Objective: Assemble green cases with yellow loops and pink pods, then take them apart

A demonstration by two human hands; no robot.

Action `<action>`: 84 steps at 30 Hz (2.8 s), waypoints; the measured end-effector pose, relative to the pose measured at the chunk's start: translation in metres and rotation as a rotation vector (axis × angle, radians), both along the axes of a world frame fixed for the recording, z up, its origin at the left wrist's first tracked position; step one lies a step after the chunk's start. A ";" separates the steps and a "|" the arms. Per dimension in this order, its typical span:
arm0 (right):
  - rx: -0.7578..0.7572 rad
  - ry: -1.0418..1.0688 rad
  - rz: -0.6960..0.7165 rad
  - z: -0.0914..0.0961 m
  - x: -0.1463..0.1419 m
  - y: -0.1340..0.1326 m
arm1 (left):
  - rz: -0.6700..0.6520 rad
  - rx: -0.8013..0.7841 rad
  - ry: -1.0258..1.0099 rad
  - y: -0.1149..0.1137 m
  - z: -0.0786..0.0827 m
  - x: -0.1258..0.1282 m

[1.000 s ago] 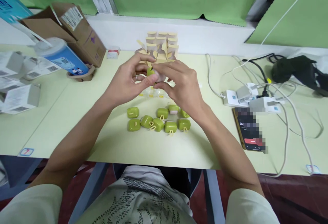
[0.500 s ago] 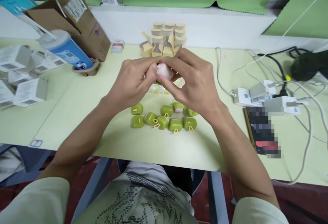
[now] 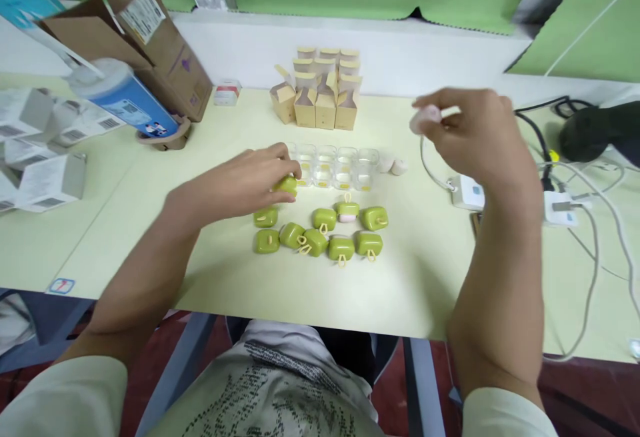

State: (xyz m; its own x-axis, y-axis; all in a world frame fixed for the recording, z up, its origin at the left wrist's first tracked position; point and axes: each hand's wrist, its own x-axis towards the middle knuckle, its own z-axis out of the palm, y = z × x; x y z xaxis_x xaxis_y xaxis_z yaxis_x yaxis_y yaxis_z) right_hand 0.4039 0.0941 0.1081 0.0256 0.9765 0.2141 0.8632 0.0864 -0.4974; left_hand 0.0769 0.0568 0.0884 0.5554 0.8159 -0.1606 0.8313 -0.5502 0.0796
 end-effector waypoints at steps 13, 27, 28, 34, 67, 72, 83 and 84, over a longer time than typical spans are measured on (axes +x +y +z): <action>-0.219 -0.243 0.351 -0.104 0.097 0.092 | -0.111 -0.040 0.314 -0.004 -0.025 0.033; -0.489 -0.434 0.202 -0.088 0.048 0.080 | -0.105 -0.058 0.329 0.000 -0.036 0.034; -0.476 -0.432 0.202 -0.090 0.050 0.082 | -0.105 -0.064 0.326 0.000 -0.035 0.034; -0.317 -0.362 0.287 -0.107 0.066 0.091 | -0.103 -0.139 0.323 -0.005 -0.028 0.033; 0.165 0.102 0.355 -0.028 -0.005 0.013 | -0.241 -0.192 -0.322 0.007 -0.028 0.029; -0.081 0.356 0.782 -0.024 -0.030 0.001 | -0.093 -0.200 -0.760 0.024 -0.012 0.011; 0.334 0.092 0.555 -0.045 -0.067 -0.012 | 0.073 -0.187 -1.160 0.024 -0.027 0.029; 0.354 0.031 0.544 -0.046 -0.068 -0.013 | 0.076 -0.154 -1.154 0.022 -0.028 0.030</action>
State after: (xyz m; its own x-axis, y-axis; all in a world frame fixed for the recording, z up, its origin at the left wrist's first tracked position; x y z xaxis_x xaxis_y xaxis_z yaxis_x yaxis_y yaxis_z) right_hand 0.3360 0.0810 0.0622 -0.4411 0.7222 0.5328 0.6359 0.6704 -0.3823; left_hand 0.1068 0.0791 0.0605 0.3866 0.8694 0.3077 0.2522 -0.4205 0.8715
